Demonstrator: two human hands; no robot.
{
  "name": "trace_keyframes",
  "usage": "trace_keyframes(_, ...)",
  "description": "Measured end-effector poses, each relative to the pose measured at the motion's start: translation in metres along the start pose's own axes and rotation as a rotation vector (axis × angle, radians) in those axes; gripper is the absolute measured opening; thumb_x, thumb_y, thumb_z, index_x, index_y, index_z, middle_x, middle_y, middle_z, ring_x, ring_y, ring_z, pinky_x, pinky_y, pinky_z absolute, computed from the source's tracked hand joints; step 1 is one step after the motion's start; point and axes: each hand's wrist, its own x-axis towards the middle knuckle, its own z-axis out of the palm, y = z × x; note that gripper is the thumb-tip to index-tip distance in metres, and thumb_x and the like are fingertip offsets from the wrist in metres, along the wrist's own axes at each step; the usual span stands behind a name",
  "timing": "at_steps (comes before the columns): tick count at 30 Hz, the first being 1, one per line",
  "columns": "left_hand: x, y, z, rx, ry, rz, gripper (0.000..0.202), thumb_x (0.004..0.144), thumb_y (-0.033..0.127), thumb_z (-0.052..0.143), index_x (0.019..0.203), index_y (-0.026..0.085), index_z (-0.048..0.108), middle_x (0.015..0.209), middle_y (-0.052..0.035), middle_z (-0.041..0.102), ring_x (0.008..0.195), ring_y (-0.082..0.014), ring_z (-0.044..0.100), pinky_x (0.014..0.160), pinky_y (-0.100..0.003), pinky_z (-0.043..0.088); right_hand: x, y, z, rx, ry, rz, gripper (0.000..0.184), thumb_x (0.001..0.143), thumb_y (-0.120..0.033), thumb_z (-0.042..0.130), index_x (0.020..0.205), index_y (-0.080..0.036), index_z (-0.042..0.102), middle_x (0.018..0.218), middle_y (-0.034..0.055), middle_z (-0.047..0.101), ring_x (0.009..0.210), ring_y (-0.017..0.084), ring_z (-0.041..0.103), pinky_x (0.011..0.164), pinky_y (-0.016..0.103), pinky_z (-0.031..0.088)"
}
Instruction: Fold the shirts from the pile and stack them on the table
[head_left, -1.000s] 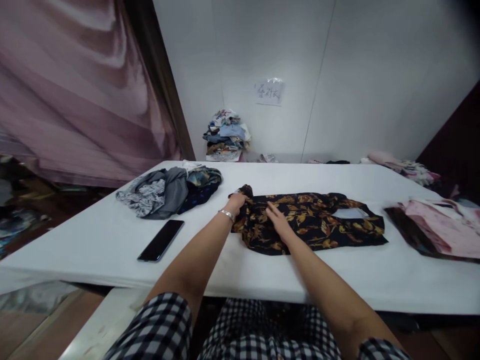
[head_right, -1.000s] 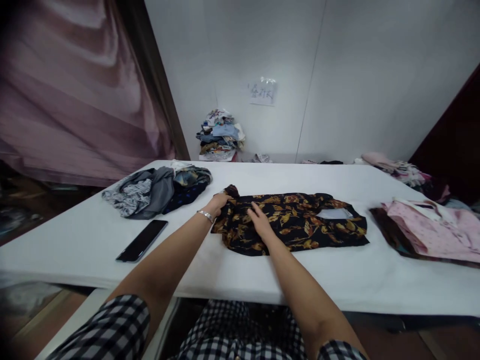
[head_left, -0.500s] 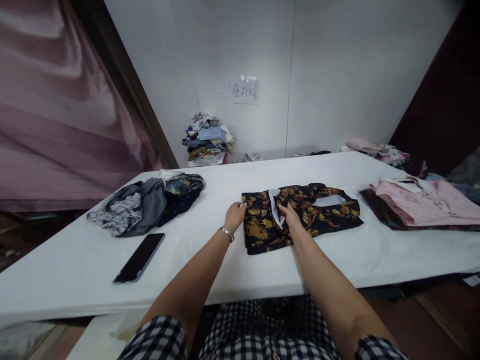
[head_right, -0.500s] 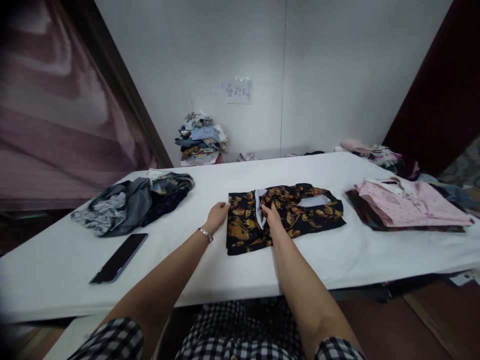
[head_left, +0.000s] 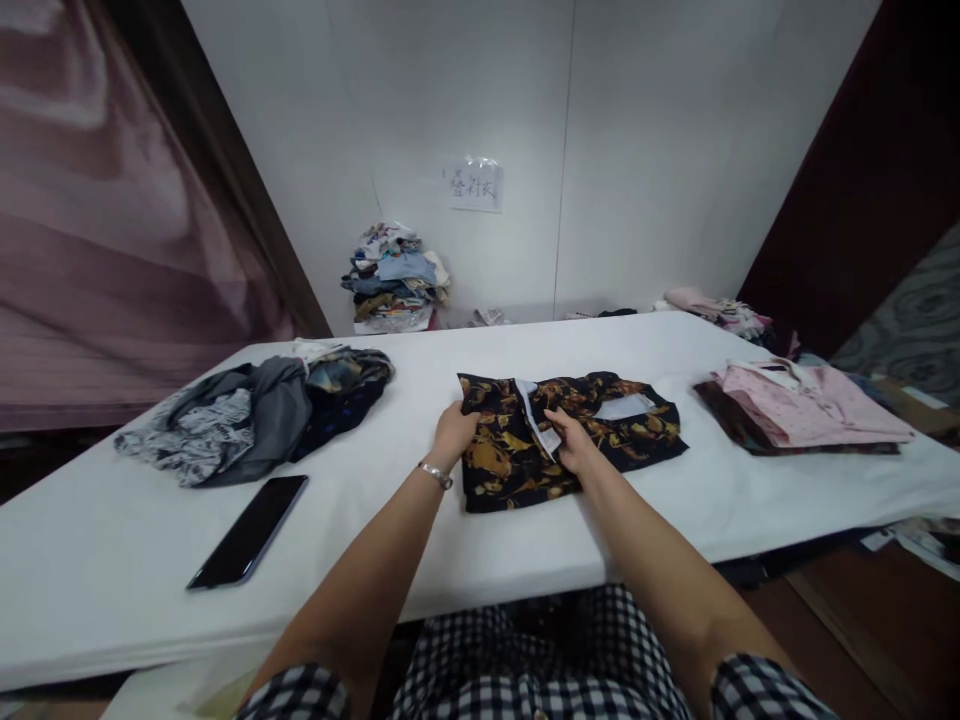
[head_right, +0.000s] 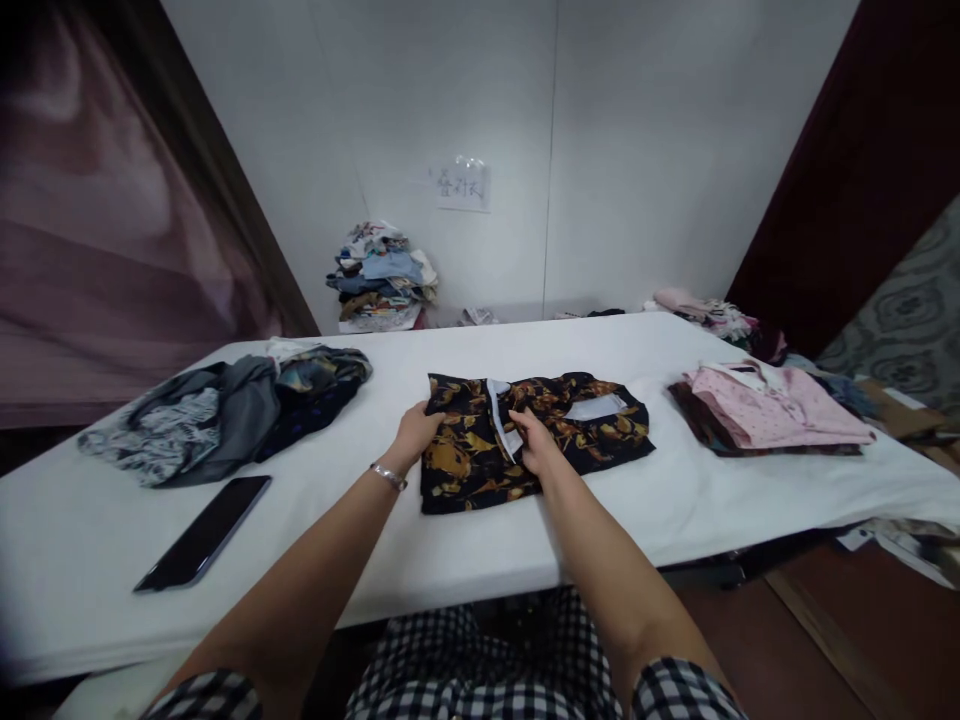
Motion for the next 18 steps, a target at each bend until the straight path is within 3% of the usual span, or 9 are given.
trace_keyframes(4, -0.014, -0.029, -0.027, 0.031, 0.035, -0.046, 0.026, 0.068, 0.026, 0.073, 0.092, 0.016, 0.071, 0.087, -0.0093, 0.076, 0.086, -0.0248, 0.070, 0.074, -0.028, 0.052, 0.001, 0.004, 0.005, -0.291, 0.027, -0.084, 0.049, 0.072, -0.023, 0.066, 0.121, -0.025, 0.058, 0.120, 0.0044, 0.068, 0.117, 0.022, 0.060, 0.103, 0.043, 0.046)
trace_keyframes(7, -0.019, -0.045, -0.030, 0.041, 0.042, -0.063, 0.024, 0.069, 0.027, 0.073, 0.091, 0.016, 0.071, 0.086, -0.0094, 0.076, 0.085, -0.0245, 0.070, 0.073, -0.028, 0.051, -0.002, 0.004, 0.015, -0.696, 0.078, -0.377, 0.051, 0.071, -0.022, 0.065, 0.122, -0.021, 0.062, 0.139, 0.0075, 0.055, 0.134, 0.025, 0.043, 0.117, 0.046, 0.027)
trace_keyframes(9, -0.018, -0.049, -0.028, 0.043, 0.037, -0.060, 0.024, 0.071, 0.028, 0.072, 0.092, 0.016, 0.070, 0.089, -0.0098, 0.076, 0.085, -0.0242, 0.070, 0.073, -0.028, 0.051, -0.011, 0.008, 0.030, -0.900, -0.012, -0.605, 0.050, 0.074, -0.022, 0.063, 0.124, -0.020, 0.063, 0.145, 0.0081, 0.048, 0.139, 0.025, 0.035, 0.120, 0.044, 0.019)
trace_keyframes(11, -0.016, -0.050, -0.027, 0.043, 0.025, -0.052, 0.024, 0.073, 0.028, 0.070, 0.093, 0.016, 0.070, 0.091, -0.0098, 0.075, 0.087, -0.0239, 0.070, 0.073, -0.027, 0.051, -0.024, 0.021, 0.052, -1.010, -0.213, -0.736, 0.052, 0.079, -0.026, 0.060, 0.131, -0.021, 0.059, 0.149, 0.0066, 0.043, 0.142, 0.024, 0.032, 0.121, 0.043, 0.018)
trace_keyframes(14, -0.015, -0.050, -0.029, 0.045, 0.005, -0.040, 0.023, 0.074, 0.027, 0.068, 0.094, 0.015, 0.069, 0.092, -0.0091, 0.075, 0.089, -0.0235, 0.069, 0.073, -0.026, 0.050, -0.039, 0.052, 0.086, -1.090, -0.481, -0.679, 0.062, 0.085, -0.033, 0.056, 0.145, -0.024, 0.043, 0.156, 0.0052, 0.032, 0.144, 0.022, 0.027, 0.120, 0.043, 0.021)
trace_keyframes(16, -0.015, -0.050, -0.030, 0.044, -0.009, -0.034, 0.022, 0.075, 0.027, 0.067, 0.094, 0.015, 0.069, 0.093, -0.0093, 0.075, 0.089, -0.0232, 0.069, 0.072, -0.026, 0.050, -0.037, 0.068, 0.100, -1.143, -0.500, -0.556, 0.066, 0.087, -0.036, 0.054, 0.149, -0.020, 0.036, 0.156, 0.0085, 0.029, 0.145, 0.023, 0.025, 0.119, 0.043, 0.022)
trace_keyframes(18, -0.016, -0.051, -0.031, 0.039, -0.019, -0.032, 0.022, 0.077, 0.027, 0.066, 0.095, 0.014, 0.069, 0.095, -0.0102, 0.075, 0.089, -0.0231, 0.069, 0.071, -0.026, 0.050, -0.026, 0.071, 0.097, -1.217, -0.401, -0.468, 0.066, 0.087, -0.036, 0.054, 0.148, -0.016, 0.037, 0.155, 0.0131, 0.032, 0.144, 0.026, 0.027, 0.119, 0.046, 0.021)
